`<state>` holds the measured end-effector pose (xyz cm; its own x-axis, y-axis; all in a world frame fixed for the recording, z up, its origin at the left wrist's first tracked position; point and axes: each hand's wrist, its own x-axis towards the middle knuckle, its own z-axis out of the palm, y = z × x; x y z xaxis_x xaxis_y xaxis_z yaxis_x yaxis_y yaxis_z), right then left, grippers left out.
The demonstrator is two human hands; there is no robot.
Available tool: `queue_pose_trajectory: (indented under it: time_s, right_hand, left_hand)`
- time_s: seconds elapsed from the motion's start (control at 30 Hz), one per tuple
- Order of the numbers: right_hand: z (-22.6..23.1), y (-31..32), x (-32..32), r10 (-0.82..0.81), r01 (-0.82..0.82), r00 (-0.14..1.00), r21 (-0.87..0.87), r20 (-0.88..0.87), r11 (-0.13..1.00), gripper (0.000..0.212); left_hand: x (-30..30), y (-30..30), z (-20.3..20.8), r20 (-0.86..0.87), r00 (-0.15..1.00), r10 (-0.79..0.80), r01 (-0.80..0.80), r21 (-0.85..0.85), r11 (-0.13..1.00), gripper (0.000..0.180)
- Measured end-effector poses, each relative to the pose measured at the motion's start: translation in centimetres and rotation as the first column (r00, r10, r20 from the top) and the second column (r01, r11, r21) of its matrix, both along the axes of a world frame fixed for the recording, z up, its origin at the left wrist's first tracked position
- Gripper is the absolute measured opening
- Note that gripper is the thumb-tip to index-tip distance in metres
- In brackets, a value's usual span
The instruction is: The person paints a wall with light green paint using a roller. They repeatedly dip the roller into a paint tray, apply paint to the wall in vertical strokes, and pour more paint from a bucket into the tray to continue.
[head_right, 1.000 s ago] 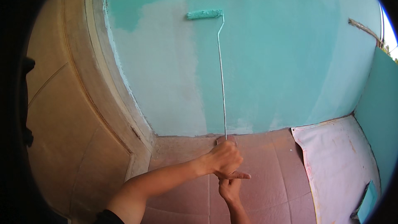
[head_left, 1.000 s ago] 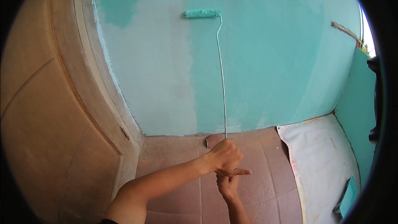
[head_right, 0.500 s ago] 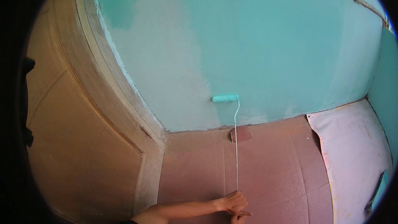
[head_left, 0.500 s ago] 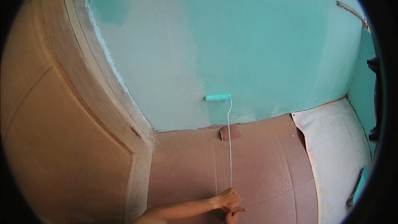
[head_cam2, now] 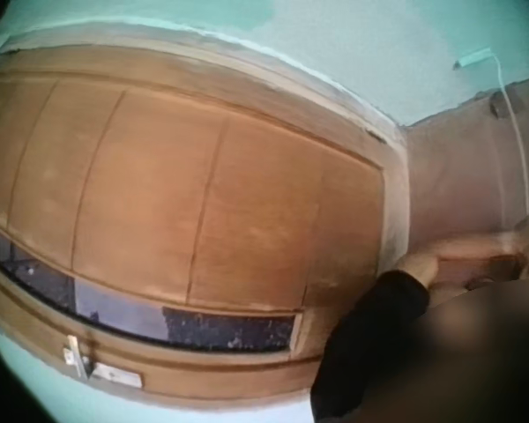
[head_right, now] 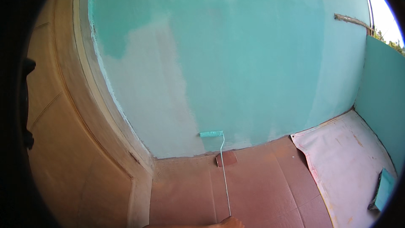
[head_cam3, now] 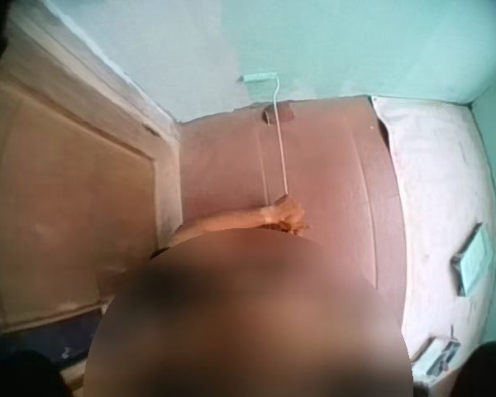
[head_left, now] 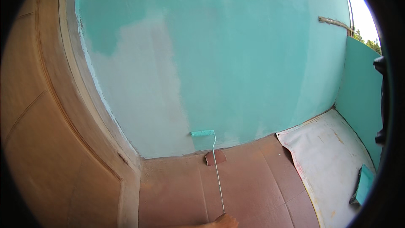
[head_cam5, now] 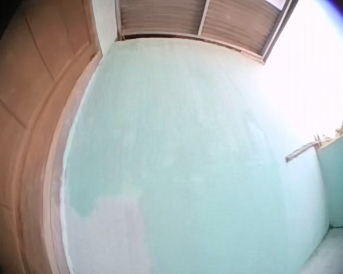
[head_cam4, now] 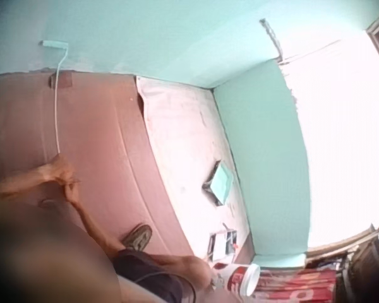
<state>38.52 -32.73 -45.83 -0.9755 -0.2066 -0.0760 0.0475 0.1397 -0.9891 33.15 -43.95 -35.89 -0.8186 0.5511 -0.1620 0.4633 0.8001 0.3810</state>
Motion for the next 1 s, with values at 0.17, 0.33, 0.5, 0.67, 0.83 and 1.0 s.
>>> queue_pose_trajectory:
  time_s: [0.17,0.33,0.5,0.67,0.83,1.0]
  right_hand:
    - [5.1,1.9,-4.1,0.152,-0.131,0.988,-0.351,0.033,0.927,0.040]
    - [16.1,-0.2,-11.7,0.181,-0.203,0.975,-0.193,-0.127,0.960,0.052]
    - [27.9,-3.4,-18.8,0.173,-0.256,0.954,-0.366,-0.244,0.894,0.034]
    - [32.0,-4.9,-22.9,0.259,-0.343,0.932,-0.384,-0.254,0.857,0.039]
    - [28.1,-5.3,-22.8,0.207,-0.269,0.955,-0.322,-0.215,0.908,0.035]
    - [19.1,-4.0,-18.8,0.198,-0.220,0.972,-0.204,-0.124,0.954,0.032]
  left_hand:
    - [-4.1,-0.1,8.2,-0.374,0.925,-0.063,0.128,0.151,0.980,0.083]
    - [-10.3,-1.5,17.7,-0.563,0.816,-0.129,0.080,-0.111,0.991,0.079]
    - [-15.0,-2.7,29.6,-0.687,0.717,-0.117,-0.062,-0.230,0.971,0.080]
    - [-18.5,-4.1,34.1,-0.703,0.709,-0.055,-0.123,-0.201,0.972,0.084]
    - [-19.0,-4.7,30.1,-0.675,0.734,-0.070,-0.076,-0.185,0.980,0.083]
    - [-16.7,-4.9,20.1,-0.613,0.784,-0.099,0.036,-0.115,0.993,0.077]
